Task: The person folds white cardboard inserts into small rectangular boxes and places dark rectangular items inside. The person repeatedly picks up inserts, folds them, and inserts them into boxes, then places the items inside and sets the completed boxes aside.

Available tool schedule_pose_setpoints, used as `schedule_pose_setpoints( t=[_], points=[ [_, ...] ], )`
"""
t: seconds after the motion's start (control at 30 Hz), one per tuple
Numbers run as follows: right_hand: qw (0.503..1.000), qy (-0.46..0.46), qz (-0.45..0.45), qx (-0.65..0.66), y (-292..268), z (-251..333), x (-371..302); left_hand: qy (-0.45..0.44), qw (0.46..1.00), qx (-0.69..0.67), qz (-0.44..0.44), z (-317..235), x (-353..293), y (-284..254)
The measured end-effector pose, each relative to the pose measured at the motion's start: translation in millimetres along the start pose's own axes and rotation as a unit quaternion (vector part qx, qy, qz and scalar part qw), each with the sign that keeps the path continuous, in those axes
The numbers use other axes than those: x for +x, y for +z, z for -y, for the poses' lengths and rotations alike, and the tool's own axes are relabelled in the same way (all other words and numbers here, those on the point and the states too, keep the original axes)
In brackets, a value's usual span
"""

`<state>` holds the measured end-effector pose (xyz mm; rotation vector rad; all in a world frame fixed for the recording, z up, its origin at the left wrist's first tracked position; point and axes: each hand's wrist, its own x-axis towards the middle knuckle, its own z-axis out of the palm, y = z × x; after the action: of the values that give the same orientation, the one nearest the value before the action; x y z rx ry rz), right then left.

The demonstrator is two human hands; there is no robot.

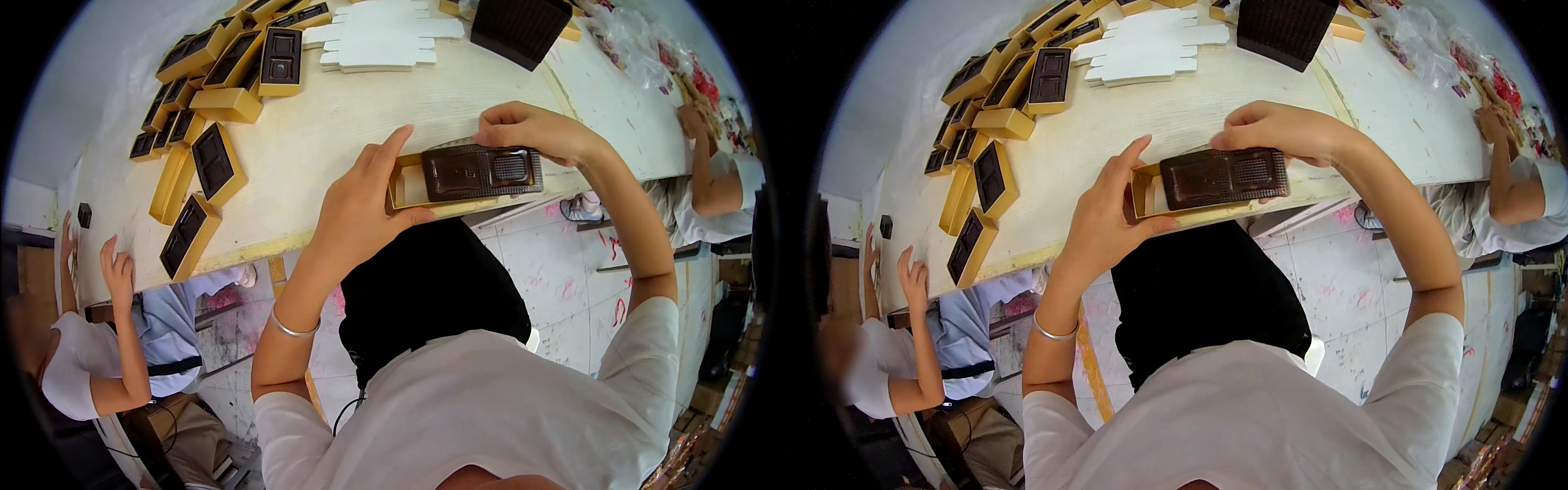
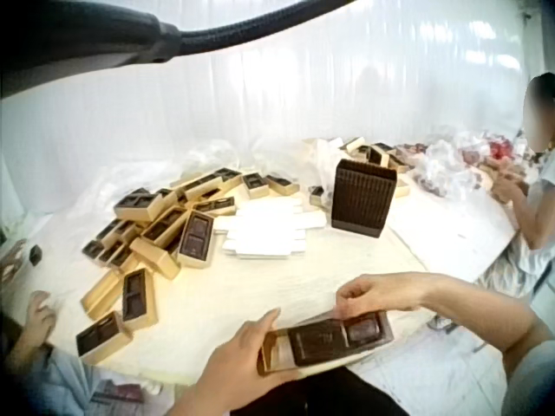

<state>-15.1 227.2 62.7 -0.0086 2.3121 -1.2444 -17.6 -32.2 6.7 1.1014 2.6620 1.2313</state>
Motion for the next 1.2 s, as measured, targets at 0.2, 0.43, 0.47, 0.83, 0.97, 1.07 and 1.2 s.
schedule_pose_setpoints(
  t=[0.2, 0.43, 0.47, 0.83, 0.97, 1.07, 1.2],
  points=[
    [0.912, -0.062, -0.13, -0.385, 44, 36, 7, 0.02, 0.998, 0.044, 0.028, 0, 1, -2],
    [0.889, -0.359, 0.013, -0.283, 6, -7, -30, -0.026, 0.993, -0.05, 0.104, 12, 6, -24],
    [0.891, -0.358, 0.008, -0.279, 15, -10, -30, -0.021, 0.99, -0.064, 0.123, 13, 8, -26],
    [0.643, -0.522, -0.089, -0.553, 18, -15, -9, 0.154, 0.983, 0.079, 0.065, 6, 19, -6],
    [0.763, -0.509, -0.034, -0.397, 24, -34, -5, 0.126, 0.986, 0.051, 0.098, 4, 18, -8],
    [0.835, -0.446, -0.044, -0.32, 34, -46, -5, 0.121, 0.986, 0.036, 0.109, 3, 22, -9],
    [0.835, -0.4, -0.086, -0.368, 48, -45, -13, 0.128, 0.979, 0.073, 0.138, 0, 23, -12]
  ],
)
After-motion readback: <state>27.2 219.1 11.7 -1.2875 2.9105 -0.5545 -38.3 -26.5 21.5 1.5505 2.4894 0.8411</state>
